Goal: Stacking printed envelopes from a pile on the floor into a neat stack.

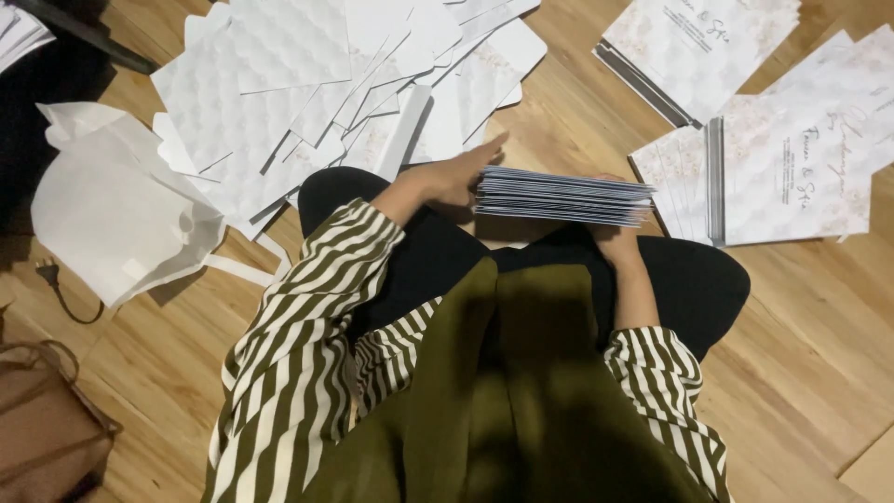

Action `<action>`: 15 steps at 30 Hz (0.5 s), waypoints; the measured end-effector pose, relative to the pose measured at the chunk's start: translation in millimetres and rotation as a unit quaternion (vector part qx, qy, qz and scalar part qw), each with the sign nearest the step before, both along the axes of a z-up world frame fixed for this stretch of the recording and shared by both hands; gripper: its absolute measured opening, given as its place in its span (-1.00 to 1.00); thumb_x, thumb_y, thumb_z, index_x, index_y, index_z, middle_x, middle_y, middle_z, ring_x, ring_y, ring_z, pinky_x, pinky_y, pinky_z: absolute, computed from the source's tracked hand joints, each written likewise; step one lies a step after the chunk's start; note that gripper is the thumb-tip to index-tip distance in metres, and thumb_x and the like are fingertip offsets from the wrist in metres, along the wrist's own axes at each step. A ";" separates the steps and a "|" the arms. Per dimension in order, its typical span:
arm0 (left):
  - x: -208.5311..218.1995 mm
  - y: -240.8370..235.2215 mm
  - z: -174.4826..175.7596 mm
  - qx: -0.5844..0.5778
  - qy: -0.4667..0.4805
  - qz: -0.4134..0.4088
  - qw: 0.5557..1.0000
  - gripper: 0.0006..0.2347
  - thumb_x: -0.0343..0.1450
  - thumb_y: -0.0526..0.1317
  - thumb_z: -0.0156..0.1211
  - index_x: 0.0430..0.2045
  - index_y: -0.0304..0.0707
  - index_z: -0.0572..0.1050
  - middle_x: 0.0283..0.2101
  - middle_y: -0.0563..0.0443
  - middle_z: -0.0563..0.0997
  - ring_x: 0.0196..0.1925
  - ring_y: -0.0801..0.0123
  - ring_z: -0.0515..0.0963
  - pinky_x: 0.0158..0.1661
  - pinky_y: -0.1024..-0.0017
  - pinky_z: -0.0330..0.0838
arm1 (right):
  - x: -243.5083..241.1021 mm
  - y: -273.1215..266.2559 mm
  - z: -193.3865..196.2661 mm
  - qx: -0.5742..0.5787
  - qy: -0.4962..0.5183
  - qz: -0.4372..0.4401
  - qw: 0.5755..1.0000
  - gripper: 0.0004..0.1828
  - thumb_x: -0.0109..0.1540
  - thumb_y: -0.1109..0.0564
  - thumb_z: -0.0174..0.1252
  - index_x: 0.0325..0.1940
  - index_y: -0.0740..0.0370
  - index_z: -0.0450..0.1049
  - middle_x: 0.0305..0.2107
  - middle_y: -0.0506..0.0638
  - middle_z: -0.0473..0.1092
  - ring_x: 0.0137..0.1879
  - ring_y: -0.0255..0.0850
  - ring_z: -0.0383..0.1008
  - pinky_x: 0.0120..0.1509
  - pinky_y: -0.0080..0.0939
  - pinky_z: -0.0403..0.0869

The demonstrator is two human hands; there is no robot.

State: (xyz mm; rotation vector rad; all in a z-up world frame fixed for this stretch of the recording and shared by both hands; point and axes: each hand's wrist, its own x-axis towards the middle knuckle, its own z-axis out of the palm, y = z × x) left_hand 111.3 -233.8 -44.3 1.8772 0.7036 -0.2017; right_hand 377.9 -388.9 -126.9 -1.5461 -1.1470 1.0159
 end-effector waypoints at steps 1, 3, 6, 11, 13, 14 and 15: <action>3.0 -3.2 -10.0 -0.007 -0.042 -0.006 0.999 -0.13 0.09 -0.55 0.15 0.22 -0.19 -0.28 0.08 -0.54 0.25 0.15 -0.29 0.23 0.13 0.01 0.11 | 0.4 3.0 -2.1 -0.001 0.000 0.010 1.000 -0.72 0.08 0.28 0.10 -0.16 0.24 0.25 -0.08 0.14 0.29 0.07 -0.08 0.30 0.13 -0.27 0.27; 3.1 -4.0 -20.2 -0.011 -0.083 -0.007 0.996 -0.15 0.10 -0.53 0.14 0.22 -0.23 -0.29 0.08 -0.63 0.20 0.16 -0.35 0.19 0.14 -0.04 0.09 | 2.8 6.2 -6.1 -0.001 0.001 0.023 1.000 -0.71 0.08 0.28 0.11 -0.15 0.23 0.24 -0.08 0.14 0.29 0.06 -0.08 0.30 0.12 -0.28 0.28; -9.1 18.0 -2.5 -0.051 -0.048 -0.052 0.996 -0.17 0.11 -0.53 0.09 0.21 -0.35 -0.32 0.11 -0.62 0.17 0.17 -0.33 0.17 0.16 -0.03 0.03 | 6.0 6.6 -14.2 -0.001 0.000 0.034 0.999 -0.69 0.07 0.28 0.12 -0.13 0.23 0.24 -0.08 0.15 0.30 0.06 -0.07 0.32 0.11 -0.28 0.29; -63.7 131.7 30.5 0.026 -0.058 0.221 0.973 -0.49 0.24 -0.39 0.11 0.10 -0.17 0.15 -0.09 -0.05 0.43 -0.16 0.35 0.49 -0.12 0.47 0.44 | -12.9 11.4 12.3 -0.009 0.080 -0.022 0.997 -0.82 0.06 0.33 -0.01 -0.27 0.26 0.25 -0.22 0.10 0.31 0.04 -0.13 0.30 0.22 -0.21 0.25; -125.5 184.6 -16.7 0.163 0.076 0.341 0.923 -0.42 0.25 -0.24 0.26 0.10 -0.27 0.09 0.03 -0.18 0.30 0.03 0.15 0.28 0.01 0.28 0.24 | -14.6 12.8 22.8 -0.038 0.089 -0.017 0.995 -0.85 0.09 0.28 -0.03 -0.25 0.25 0.24 -0.19 0.11 0.30 0.09 -0.13 0.26 0.27 -0.20 0.19; -156.2 210.9 -40.3 0.295 0.204 0.441 0.823 -0.30 0.25 -0.10 0.41 0.11 -0.38 0.04 0.14 -0.31 0.17 0.21 -0.05 0.06 0.13 0.08 0.03 | -16.0 12.9 27.8 -0.065 0.099 -0.012 0.993 -0.87 0.13 0.23 -0.04 -0.24 0.24 0.23 -0.15 0.11 0.29 0.15 -0.13 0.23 0.32 -0.19 0.13; -175.2 210.9 -41.9 0.294 0.205 0.438 0.824 -0.30 0.25 -0.10 0.41 0.11 -0.38 0.04 0.14 -0.31 0.17 0.21 -0.05 0.06 0.13 0.08 0.03 | -14.5 11.9 22.9 -0.067 0.100 -0.015 0.993 -0.87 0.13 0.23 -0.04 -0.24 0.24 0.23 -0.15 0.11 0.29 0.15 -0.13 0.23 0.32 -0.19 0.13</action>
